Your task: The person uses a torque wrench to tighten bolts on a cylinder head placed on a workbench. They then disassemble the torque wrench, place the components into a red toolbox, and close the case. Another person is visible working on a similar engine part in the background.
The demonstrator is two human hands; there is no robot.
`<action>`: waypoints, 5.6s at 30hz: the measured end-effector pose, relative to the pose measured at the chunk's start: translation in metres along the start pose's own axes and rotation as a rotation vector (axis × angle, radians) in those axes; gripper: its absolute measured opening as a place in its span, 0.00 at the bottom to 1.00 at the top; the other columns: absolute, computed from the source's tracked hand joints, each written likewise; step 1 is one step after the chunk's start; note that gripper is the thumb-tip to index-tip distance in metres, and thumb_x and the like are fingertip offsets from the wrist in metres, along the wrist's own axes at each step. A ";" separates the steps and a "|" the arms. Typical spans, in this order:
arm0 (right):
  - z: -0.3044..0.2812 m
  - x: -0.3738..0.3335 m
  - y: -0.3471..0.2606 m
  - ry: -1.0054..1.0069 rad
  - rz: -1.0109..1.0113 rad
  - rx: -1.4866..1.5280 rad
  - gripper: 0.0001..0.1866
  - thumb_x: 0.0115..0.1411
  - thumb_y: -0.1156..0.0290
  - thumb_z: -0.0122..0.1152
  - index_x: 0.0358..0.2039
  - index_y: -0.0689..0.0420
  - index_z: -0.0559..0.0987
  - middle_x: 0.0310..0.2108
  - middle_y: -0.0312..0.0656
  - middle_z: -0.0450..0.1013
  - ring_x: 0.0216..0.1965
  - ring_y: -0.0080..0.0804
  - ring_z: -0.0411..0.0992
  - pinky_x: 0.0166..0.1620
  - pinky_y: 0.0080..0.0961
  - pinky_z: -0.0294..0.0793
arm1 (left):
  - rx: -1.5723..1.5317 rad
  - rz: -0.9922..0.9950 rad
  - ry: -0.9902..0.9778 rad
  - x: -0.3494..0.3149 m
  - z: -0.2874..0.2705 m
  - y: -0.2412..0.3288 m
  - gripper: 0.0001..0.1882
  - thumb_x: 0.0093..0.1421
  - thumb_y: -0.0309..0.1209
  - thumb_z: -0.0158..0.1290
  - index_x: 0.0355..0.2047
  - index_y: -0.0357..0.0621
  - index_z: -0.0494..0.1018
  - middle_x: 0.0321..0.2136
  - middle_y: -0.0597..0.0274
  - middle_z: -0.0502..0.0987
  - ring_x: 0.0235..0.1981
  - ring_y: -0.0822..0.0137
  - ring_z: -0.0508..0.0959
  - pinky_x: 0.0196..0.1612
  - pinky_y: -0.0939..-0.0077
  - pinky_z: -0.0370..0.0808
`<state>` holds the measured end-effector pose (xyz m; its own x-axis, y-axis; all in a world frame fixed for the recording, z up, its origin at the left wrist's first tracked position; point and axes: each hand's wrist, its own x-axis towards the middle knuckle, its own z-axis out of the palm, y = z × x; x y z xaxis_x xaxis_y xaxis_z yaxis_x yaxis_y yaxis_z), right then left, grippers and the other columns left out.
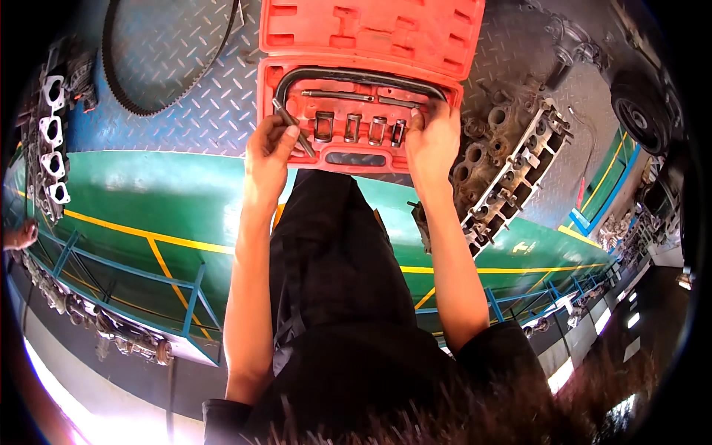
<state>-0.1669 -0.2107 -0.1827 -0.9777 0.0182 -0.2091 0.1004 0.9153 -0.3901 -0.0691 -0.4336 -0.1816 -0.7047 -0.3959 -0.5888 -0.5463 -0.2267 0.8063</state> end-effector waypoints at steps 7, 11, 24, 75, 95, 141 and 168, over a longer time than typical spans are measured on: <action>-0.003 0.000 -0.016 -0.016 0.297 0.189 0.19 0.58 0.60 0.66 0.38 0.66 0.81 0.25 0.51 0.78 0.29 0.47 0.78 0.37 0.34 0.75 | -0.161 -0.161 0.006 -0.023 -0.029 -0.013 0.12 0.67 0.29 0.50 0.44 0.33 0.72 0.34 0.56 0.79 0.33 0.66 0.78 0.39 0.70 0.76; 0.020 -0.004 -0.027 0.067 0.279 0.106 0.26 0.54 0.55 0.71 0.36 0.70 0.78 0.27 0.53 0.78 0.32 0.46 0.79 0.40 0.36 0.75 | -0.217 -0.218 0.099 -0.038 -0.040 -0.019 0.11 0.67 0.29 0.47 0.44 0.33 0.72 0.34 0.55 0.78 0.32 0.64 0.78 0.38 0.69 0.76; 0.041 -0.008 -0.039 0.179 0.362 0.424 0.22 0.54 0.68 0.71 0.44 0.69 0.75 0.39 0.56 0.78 0.42 0.50 0.77 0.48 0.37 0.74 | -0.392 -0.236 0.186 -0.073 -0.064 -0.044 0.11 0.65 0.29 0.44 0.40 0.33 0.71 0.28 0.58 0.75 0.26 0.68 0.76 0.33 0.75 0.76; 0.061 -0.032 -0.050 -0.620 0.276 0.665 0.18 0.62 0.60 0.57 0.34 0.67 0.80 0.26 0.53 0.78 0.28 0.42 0.78 0.34 0.37 0.75 | 0.969 0.013 0.027 0.020 0.005 0.009 0.19 0.58 0.44 0.59 0.33 0.36 0.78 0.27 0.39 0.79 0.35 0.39 0.79 0.38 0.51 0.74; 0.054 -0.022 -0.087 -0.530 0.134 0.415 0.22 0.57 0.53 0.66 0.30 0.64 0.82 0.22 0.51 0.77 0.28 0.41 0.78 0.31 0.35 0.74 | 1.215 -0.182 -0.051 0.041 0.009 0.042 0.27 0.52 0.49 0.63 0.41 0.36 0.77 0.34 0.42 0.81 0.38 0.41 0.81 0.41 0.50 0.76; -0.015 0.020 -0.003 -0.292 0.241 -0.050 0.24 0.57 0.49 0.62 0.30 0.62 0.82 0.30 0.59 0.78 0.36 0.56 0.78 0.40 0.47 0.77 | 1.512 0.541 -0.360 -0.030 0.160 -0.021 0.46 0.57 0.36 0.53 0.70 0.32 0.42 0.70 0.38 0.43 0.47 0.47 0.81 0.32 0.63 0.82; -0.068 -0.041 0.001 0.064 -0.275 0.256 0.15 0.56 0.69 0.58 0.42 0.62 0.76 0.41 0.58 0.71 0.43 0.59 0.71 0.47 0.48 0.72 | 0.465 -0.453 0.335 -0.307 -0.274 -0.310 0.14 0.55 0.35 0.53 0.26 0.36 0.81 0.18 0.61 0.77 0.19 0.65 0.73 0.24 0.69 0.68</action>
<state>-0.1392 -0.1831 -0.1137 -0.9834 -0.1811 -0.0121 -0.1320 0.7594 -0.6371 0.4402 -0.4852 -0.2350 -0.2287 -0.6207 -0.7500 -0.9395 -0.0611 0.3370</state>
